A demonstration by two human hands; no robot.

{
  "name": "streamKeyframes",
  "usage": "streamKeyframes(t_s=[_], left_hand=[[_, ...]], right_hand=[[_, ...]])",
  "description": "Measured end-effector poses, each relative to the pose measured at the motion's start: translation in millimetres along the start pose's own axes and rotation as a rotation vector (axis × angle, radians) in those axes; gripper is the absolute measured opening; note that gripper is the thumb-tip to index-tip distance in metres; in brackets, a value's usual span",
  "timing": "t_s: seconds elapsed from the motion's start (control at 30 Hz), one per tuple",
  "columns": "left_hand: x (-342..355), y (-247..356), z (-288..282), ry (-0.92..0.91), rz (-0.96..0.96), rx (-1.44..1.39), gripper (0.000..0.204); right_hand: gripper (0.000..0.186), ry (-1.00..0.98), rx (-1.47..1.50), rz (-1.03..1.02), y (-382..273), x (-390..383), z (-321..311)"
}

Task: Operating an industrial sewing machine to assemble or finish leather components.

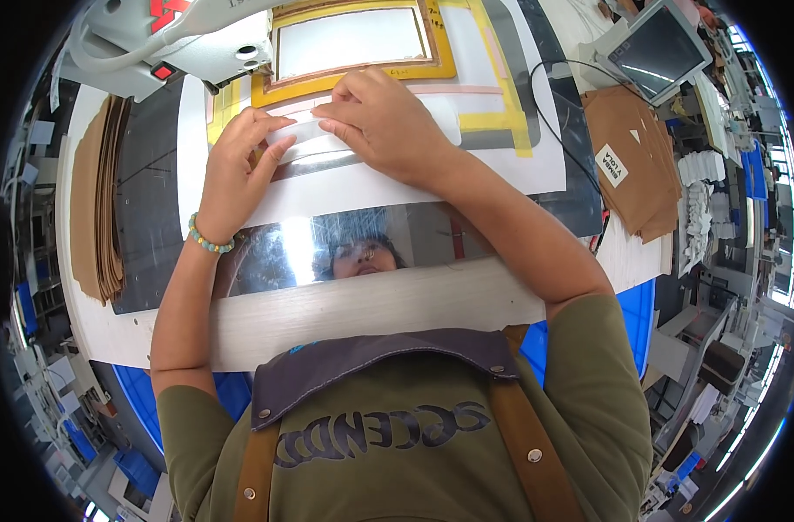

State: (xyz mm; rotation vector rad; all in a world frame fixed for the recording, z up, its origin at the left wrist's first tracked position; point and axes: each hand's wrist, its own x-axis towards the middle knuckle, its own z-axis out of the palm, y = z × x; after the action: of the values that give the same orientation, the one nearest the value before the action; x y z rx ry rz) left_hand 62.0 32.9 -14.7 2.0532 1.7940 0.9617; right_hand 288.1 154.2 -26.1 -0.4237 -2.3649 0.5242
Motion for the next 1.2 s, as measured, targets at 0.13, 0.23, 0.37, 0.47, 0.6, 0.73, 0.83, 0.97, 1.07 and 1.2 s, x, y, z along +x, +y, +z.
streamKeyframes(t_s=[0.13,0.23,0.37,0.47,0.6,0.73,0.83,0.97,1.07,1.2], left_hand=[[0.3,-1.9,1.1,0.044,-0.004,-0.076,0.02],[0.3,-3.8,1.8,0.043,0.0,-0.071,0.02],[0.4,-4.0,3.1,0.041,0.014,-0.061,0.019],[0.8,-0.8,3.0,0.047,0.003,-0.059,0.017],[1.9,-0.9,0.8,0.035,-0.042,-0.172,0.015],[2.3,-3.1,0.1,0.083,-0.041,-0.188,0.017],[2.4,-5.8,1.1,0.041,-0.037,-0.18,0.019],[1.9,-4.1,1.9,0.026,0.035,-0.124,0.019],[1.3,-4.6,2.0,0.033,0.035,-0.102,0.018],[1.3,0.5,0.7,0.044,0.027,-0.036,0.016]], right_hand=[[0.021,-0.062,0.006,0.079,0.7,-0.2,-7.4],[0.019,-0.085,0.035,0.113,1.4,1.0,-10.3],[0.02,-0.089,0.026,0.146,3.3,0.8,-9.5],[0.022,-0.053,-0.01,0.11,2.9,3.0,-6.0],[0.025,-0.016,-0.031,0.039,2.3,4.3,-2.3],[0.023,-0.024,0.007,0.053,-4.8,5.1,-6.9],[0.02,-0.04,0.062,0.067,0.7,4.3,-6.2],[0.024,0.025,0.079,0.015,1.0,2.7,0.4],[0.02,-0.025,0.069,0.086,-1.1,3.1,-2.6],[0.018,-0.015,0.023,0.076,2.0,2.3,-0.8]])
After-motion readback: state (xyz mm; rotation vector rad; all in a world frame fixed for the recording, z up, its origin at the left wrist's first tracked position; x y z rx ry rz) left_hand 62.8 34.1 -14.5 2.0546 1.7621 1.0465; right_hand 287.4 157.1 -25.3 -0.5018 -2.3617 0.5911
